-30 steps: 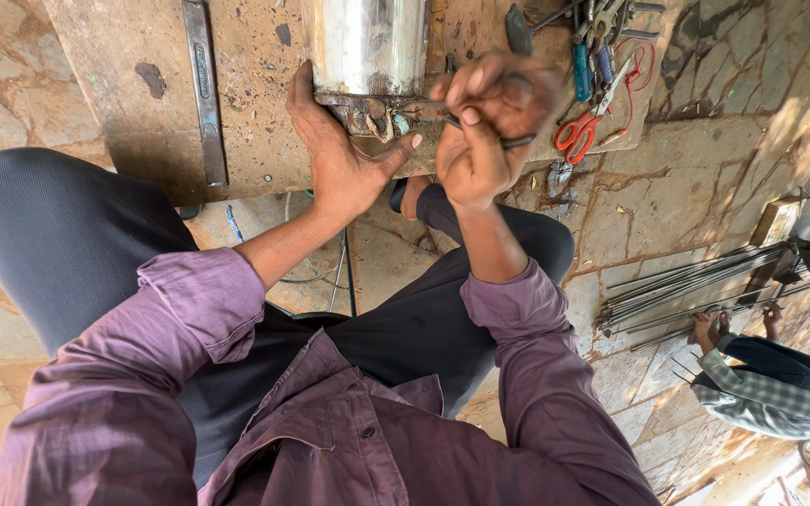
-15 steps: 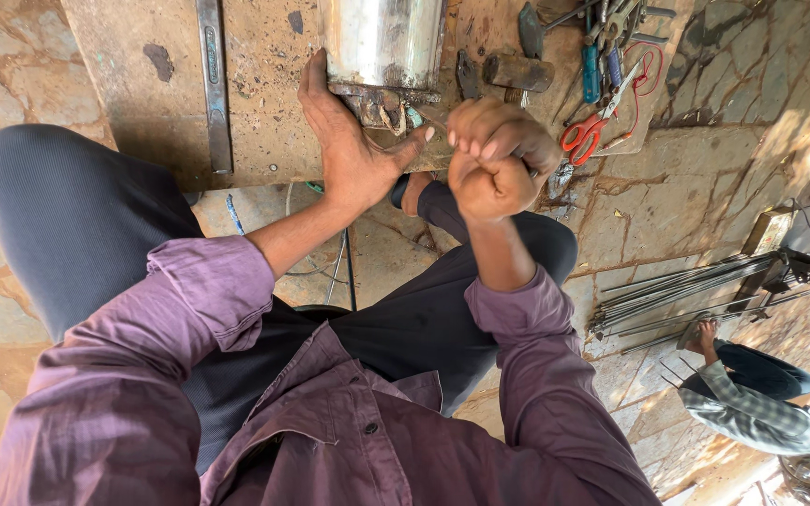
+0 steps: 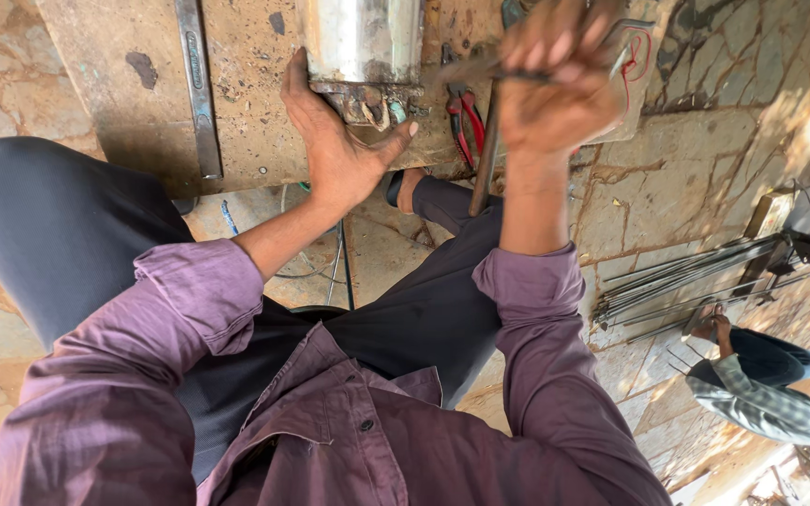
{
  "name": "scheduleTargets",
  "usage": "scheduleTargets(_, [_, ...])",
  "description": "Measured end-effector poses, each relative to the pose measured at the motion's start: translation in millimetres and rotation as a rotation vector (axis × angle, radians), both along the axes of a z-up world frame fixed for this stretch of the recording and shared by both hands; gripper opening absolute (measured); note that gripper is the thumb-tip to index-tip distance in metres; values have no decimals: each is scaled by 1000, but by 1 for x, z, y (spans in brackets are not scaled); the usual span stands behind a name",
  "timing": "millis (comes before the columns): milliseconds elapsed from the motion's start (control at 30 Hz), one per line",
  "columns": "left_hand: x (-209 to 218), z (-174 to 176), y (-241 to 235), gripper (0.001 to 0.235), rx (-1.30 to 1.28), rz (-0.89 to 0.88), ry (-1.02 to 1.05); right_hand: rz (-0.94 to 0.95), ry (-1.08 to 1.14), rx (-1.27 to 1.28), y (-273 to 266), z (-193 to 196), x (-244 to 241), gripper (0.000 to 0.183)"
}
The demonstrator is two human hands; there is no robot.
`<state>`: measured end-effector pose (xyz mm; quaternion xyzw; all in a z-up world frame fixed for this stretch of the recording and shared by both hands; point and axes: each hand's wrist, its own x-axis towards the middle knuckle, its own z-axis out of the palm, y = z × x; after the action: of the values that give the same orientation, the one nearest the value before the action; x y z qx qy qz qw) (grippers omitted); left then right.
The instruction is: The person is repairing an electromechanical motor by sitting on the floor and using pliers to manipulate wires, a hammer to strike the casing, and a screwdriver to probe components.
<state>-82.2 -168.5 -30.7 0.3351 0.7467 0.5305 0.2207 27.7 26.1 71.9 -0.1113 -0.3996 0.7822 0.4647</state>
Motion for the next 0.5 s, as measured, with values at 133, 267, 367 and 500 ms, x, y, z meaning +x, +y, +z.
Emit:
scheduleTargets(133, [-1, -7, -1, 140, 5, -21, -15, -319, -229, 20, 58, -54, 55, 23])
scheduleTargets(267, [-4, -11, -5, 140, -10, -80, -80, -546, -807, 215, 115, -137, 114, 13])
scheduleTargets(367, [-18, -6, -10, 143, -66, -147, -72, -614, -1238, 500, 126, -176, 133, 13])
scheduleTargets(500, [-67, 12, -31, 133, -187, -357, -220, -436, -1379, 932, 99, -176, 129, 24])
